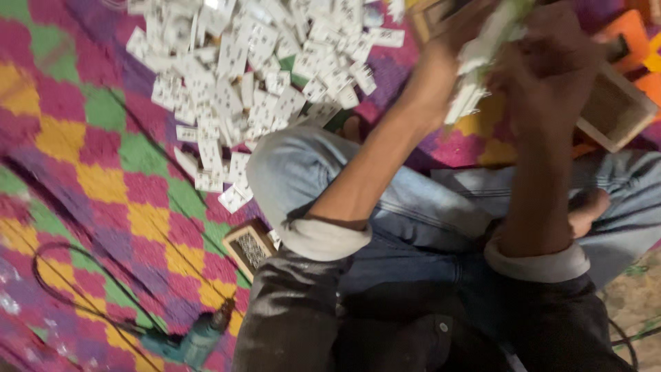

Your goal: The person assembles electrical sockets by inserting white plastic socket units into a green plastic frame and securing them with screws. The person repeatedly picks up socket units, aligns them in the frame, and tightens screws using a screwdriver.

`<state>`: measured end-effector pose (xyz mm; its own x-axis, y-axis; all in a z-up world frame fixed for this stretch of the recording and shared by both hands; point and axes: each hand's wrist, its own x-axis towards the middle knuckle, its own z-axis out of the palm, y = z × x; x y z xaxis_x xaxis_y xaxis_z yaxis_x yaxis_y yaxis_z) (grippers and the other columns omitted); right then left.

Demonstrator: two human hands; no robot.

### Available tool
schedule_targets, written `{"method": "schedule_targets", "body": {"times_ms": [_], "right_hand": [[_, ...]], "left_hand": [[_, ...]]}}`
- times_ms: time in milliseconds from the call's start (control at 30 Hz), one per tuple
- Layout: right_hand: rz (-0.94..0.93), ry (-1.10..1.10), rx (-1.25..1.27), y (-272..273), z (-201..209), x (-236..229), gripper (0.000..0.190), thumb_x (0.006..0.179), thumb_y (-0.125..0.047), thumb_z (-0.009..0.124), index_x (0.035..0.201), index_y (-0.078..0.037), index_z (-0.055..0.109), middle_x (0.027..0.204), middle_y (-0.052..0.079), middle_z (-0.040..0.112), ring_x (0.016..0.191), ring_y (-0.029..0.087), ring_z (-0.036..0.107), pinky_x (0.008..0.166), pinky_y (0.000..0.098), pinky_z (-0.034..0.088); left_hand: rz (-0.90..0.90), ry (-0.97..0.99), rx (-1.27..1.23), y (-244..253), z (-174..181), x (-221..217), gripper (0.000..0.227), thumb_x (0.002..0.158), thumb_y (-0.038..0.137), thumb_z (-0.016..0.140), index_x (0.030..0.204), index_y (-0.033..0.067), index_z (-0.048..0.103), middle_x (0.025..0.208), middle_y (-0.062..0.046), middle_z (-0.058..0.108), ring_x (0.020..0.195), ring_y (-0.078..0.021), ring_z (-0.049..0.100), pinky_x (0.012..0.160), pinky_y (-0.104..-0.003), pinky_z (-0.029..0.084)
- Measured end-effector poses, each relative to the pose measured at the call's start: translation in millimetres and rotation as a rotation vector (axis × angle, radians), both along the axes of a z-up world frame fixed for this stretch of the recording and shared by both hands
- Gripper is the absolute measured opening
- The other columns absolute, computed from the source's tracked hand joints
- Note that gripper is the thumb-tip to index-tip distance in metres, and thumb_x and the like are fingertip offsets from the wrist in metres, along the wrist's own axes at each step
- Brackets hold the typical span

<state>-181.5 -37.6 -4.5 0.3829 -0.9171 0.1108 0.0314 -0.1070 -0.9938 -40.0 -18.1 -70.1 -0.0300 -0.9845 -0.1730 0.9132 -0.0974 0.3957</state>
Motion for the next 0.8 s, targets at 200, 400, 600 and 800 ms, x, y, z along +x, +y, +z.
{"method": "schedule_targets", "body": {"times_ms": [200,400,600,800], "right_hand": [[-0.013,-0.222,0.568,-9,-63,19,0.031,0.098,-0.019,0.068,0.126,-0.005,0.066,0.117,0.010,0.069,0.100,0.018,0.071,0.088,0.0309,0.060],[0.292,0.455,0.001,16,-92,87,0.031,0.105,-0.008,0.072,0.134,-0.004,0.062,0.122,0.016,0.067,0.105,0.027,0.066,0.095,0.0392,0.056],[0.350,0.624,-0.666,20,-60,146,0.055,0.084,0.015,0.066,0.137,0.000,0.061,0.136,0.028,0.058,0.123,0.045,0.057,0.106,0.0493,0.048],[0.345,0.751,-0.660,18,-52,153,0.051,0.078,0.000,0.085,0.125,-0.001,0.065,0.127,0.022,0.064,0.119,0.044,0.056,0.101,0.0493,0.047]], "left_hand": [[0.033,-0.530,0.124,-30,-1,-25,0.043,0.107,0.034,0.056,0.137,0.0038,0.057,0.113,-0.014,0.065,0.091,-0.0222,0.069,0.075,-0.040,0.062],[0.093,-0.571,-0.020,-39,-14,-34,0.037,0.113,0.037,0.052,0.133,0.0072,0.057,0.106,-0.009,0.062,0.088,-0.0172,0.064,0.075,-0.037,0.058],[0.196,-0.440,-0.239,-36,-33,-59,0.033,0.119,0.040,0.047,0.129,0.0105,0.057,0.100,-0.004,0.058,0.084,-0.0123,0.060,0.075,-0.033,0.055],[0.059,-0.486,-0.126,-33,-33,-62,0.035,0.118,0.037,0.047,0.136,0.0082,0.055,0.112,-0.006,0.054,0.099,-0.0189,0.058,0.084,-0.039,0.057]]}}
